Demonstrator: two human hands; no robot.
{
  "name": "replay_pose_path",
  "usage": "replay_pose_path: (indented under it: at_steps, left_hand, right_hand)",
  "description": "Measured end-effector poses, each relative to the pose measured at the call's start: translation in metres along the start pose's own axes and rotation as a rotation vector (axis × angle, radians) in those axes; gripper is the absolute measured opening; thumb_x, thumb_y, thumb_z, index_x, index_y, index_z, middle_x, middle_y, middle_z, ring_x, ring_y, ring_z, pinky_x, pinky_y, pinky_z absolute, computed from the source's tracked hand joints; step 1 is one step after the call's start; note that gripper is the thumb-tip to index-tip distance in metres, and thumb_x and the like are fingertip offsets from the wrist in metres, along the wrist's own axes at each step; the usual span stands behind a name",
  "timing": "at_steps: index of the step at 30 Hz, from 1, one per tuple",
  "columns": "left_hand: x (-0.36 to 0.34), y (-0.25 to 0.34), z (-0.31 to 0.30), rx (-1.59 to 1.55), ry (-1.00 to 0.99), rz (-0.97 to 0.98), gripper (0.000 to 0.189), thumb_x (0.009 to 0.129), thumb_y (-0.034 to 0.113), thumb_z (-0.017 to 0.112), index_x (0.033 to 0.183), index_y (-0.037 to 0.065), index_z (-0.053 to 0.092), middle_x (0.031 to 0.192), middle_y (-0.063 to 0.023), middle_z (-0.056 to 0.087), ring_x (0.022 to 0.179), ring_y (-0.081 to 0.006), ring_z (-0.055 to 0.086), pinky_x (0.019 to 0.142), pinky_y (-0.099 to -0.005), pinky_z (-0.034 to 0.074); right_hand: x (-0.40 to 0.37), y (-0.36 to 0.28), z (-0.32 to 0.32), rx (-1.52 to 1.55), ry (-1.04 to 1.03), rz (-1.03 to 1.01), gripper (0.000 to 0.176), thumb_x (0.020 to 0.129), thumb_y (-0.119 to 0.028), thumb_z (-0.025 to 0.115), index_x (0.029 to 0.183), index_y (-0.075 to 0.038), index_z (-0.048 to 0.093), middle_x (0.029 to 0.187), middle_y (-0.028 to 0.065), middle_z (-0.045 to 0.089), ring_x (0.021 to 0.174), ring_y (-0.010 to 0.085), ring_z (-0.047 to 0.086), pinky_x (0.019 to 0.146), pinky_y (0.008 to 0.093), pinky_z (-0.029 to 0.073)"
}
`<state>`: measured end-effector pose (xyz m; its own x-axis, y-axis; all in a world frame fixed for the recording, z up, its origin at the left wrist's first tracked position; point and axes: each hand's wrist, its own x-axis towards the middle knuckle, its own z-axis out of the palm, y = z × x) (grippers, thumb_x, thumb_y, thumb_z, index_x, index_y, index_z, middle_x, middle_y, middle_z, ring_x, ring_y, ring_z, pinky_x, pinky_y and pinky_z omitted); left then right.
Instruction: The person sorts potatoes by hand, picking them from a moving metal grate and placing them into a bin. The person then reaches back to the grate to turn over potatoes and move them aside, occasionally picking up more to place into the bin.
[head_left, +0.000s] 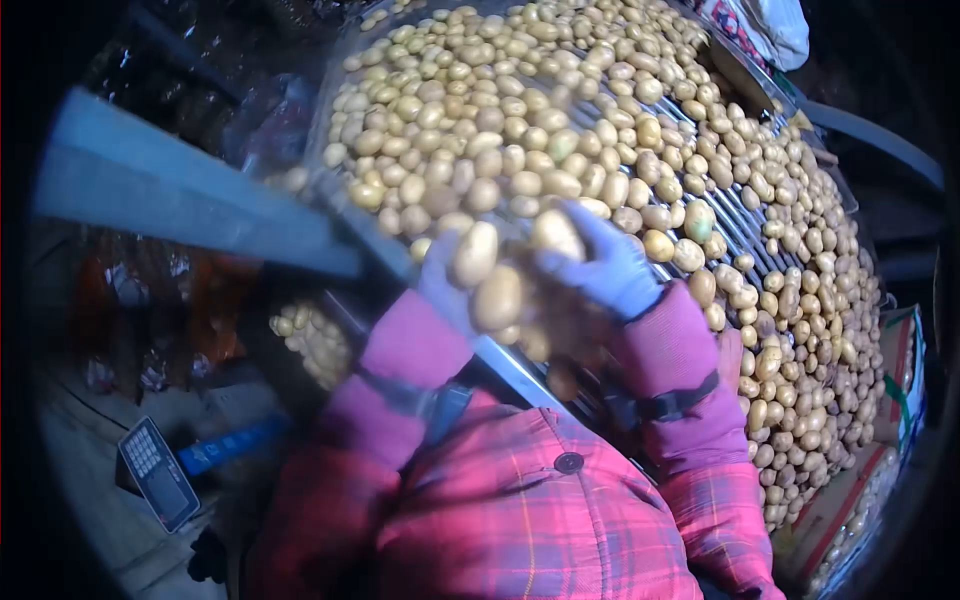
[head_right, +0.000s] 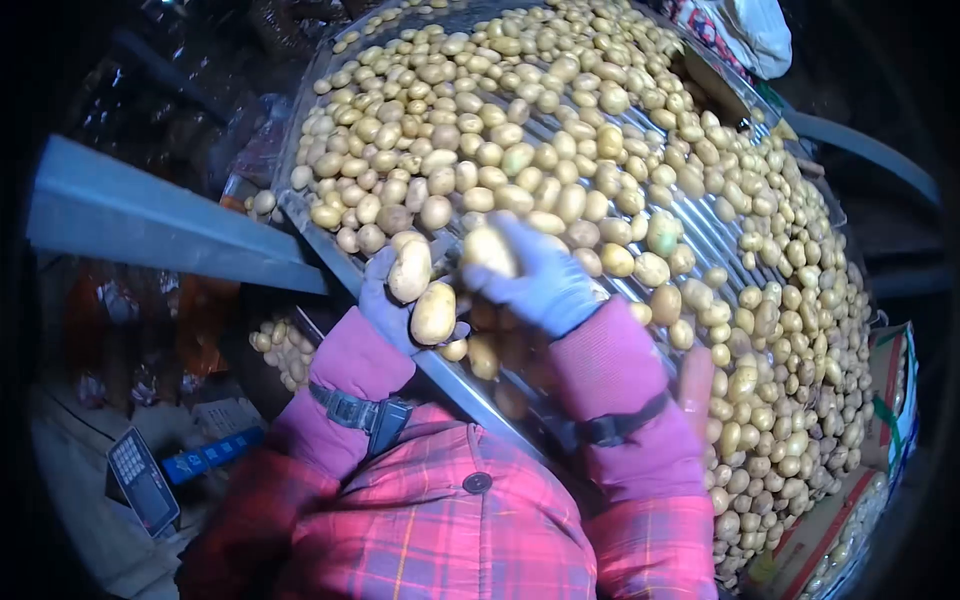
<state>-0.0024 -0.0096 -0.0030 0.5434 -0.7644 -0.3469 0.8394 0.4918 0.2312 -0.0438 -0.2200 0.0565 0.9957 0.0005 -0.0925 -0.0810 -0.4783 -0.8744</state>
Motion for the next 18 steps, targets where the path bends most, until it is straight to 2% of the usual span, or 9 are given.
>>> replay_pose_path:
  at_steps: [1,2,5,8,10,12,15,16,18]
  left_hand:
    - [0.005,-0.007,0.001,-0.058,-0.048,0.058,0.075,0.08,0.065,0.044,0.137,0.015,0.038,0.134,-0.0118,0.045,0.116,-0.0376,0.048,0.083,-0.0642,0.045]
    - [-0.027,0.001,-0.024,0.682,0.034,0.307,0.075,0.08,0.063,0.048,0.136,0.015,0.039,0.133,-0.012,0.046,0.116,-0.0368,0.048,0.079,-0.0634,0.047]
    - [-0.062,0.033,-0.014,0.505,-0.046,0.283,0.074,0.079,0.062,0.051,0.136,0.016,0.039,0.134,-0.0122,0.045,0.118,-0.037,0.047,0.08,-0.0648,0.047]
    - [-0.111,0.056,0.005,0.394,-0.034,0.341,0.075,0.077,0.062,0.053,0.136,0.017,0.039,0.138,-0.011,0.042,0.123,-0.0375,0.042,0.083,-0.0671,0.043]
    - [-0.116,0.052,-0.058,-0.054,-0.089,0.325,0.076,0.077,0.063,0.052,0.137,0.018,0.038,0.14,-0.0079,0.039,0.127,-0.0361,0.039,0.086,-0.0683,0.04]
    - [-0.142,0.071,-0.054,-0.108,-0.242,0.345,0.07,0.081,0.06,0.049,0.137,0.019,0.038,0.143,-0.0062,0.036,0.129,-0.0355,0.036,0.092,-0.0643,0.038]
    - [-0.161,0.099,-0.067,-2.098,-0.876,-1.418,0.044,0.09,0.044,0.045,0.127,0.021,0.045,0.126,-0.0017,0.046,0.126,-0.0237,0.038,0.097,-0.0487,0.038]
    - [-0.168,0.111,-0.064,-1.983,-0.82,-1.549,0.029,0.09,0.034,0.049,0.116,0.02,0.05,0.111,0.0019,0.049,0.117,-0.0131,0.043,0.095,-0.0427,0.039]
    - [-0.154,0.087,-0.182,-2.533,-1.275,-1.452,0.021,0.09,0.028,0.05,0.11,0.02,0.051,0.105,0.0048,0.048,0.107,-0.0069,0.045,0.09,-0.0344,0.042]
  right_hand:
    - [-0.004,0.0,0.008,-0.122,-0.018,-0.036,0.074,0.076,-0.047,0.067,0.132,-0.003,0.045,0.122,0.02,0.055,0.114,0.0341,0.052,0.095,0.0378,0.042]
    - [-0.008,-0.035,0.045,-0.257,-0.054,-0.099,0.069,0.078,-0.044,0.064,0.131,-0.004,0.046,0.123,0.0208,0.053,0.116,0.0349,0.05,0.098,0.0394,0.039]
    - [-0.008,-0.051,0.075,-0.155,-0.015,-0.228,0.062,0.082,-0.041,0.061,0.13,-0.003,0.048,0.124,0.0202,0.053,0.119,0.033,0.048,0.1,0.0395,0.037]
    - [-0.008,-0.059,0.111,0.458,-0.073,-0.109,0.041,0.088,-0.016,0.058,0.123,0.004,0.051,0.123,0.0153,0.053,0.116,0.0226,0.049,0.099,0.0333,0.037]
    - [-0.008,-0.086,0.13,0.44,-0.099,-0.023,0.04,0.088,-0.016,0.058,0.122,0.005,0.052,0.121,0.0151,0.054,0.115,0.0221,0.049,0.099,0.0336,0.037]
    - [-0.002,-0.096,0.152,0.359,-0.127,-0.148,0.038,0.089,-0.016,0.057,0.121,0.004,0.052,0.121,0.0147,0.053,0.114,0.0218,0.05,0.098,0.0337,0.038]
    - [0.003,-0.12,0.176,0.331,-0.256,-0.306,0.036,0.091,-0.015,0.053,0.121,0.004,0.052,0.12,0.0139,0.055,0.113,0.0228,0.051,0.098,0.0338,0.038]
    - [0.002,-0.124,0.184,0.419,-0.321,-0.242,0.035,0.091,-0.015,0.052,0.121,0.004,0.052,0.118,0.0139,0.056,0.113,0.0233,0.052,0.098,0.0335,0.038]
    - [0.01,-0.127,0.194,0.32,-0.334,-0.26,0.035,0.092,-0.015,0.052,0.121,0.004,0.052,0.117,0.0134,0.056,0.112,0.0224,0.052,0.097,0.0329,0.038]
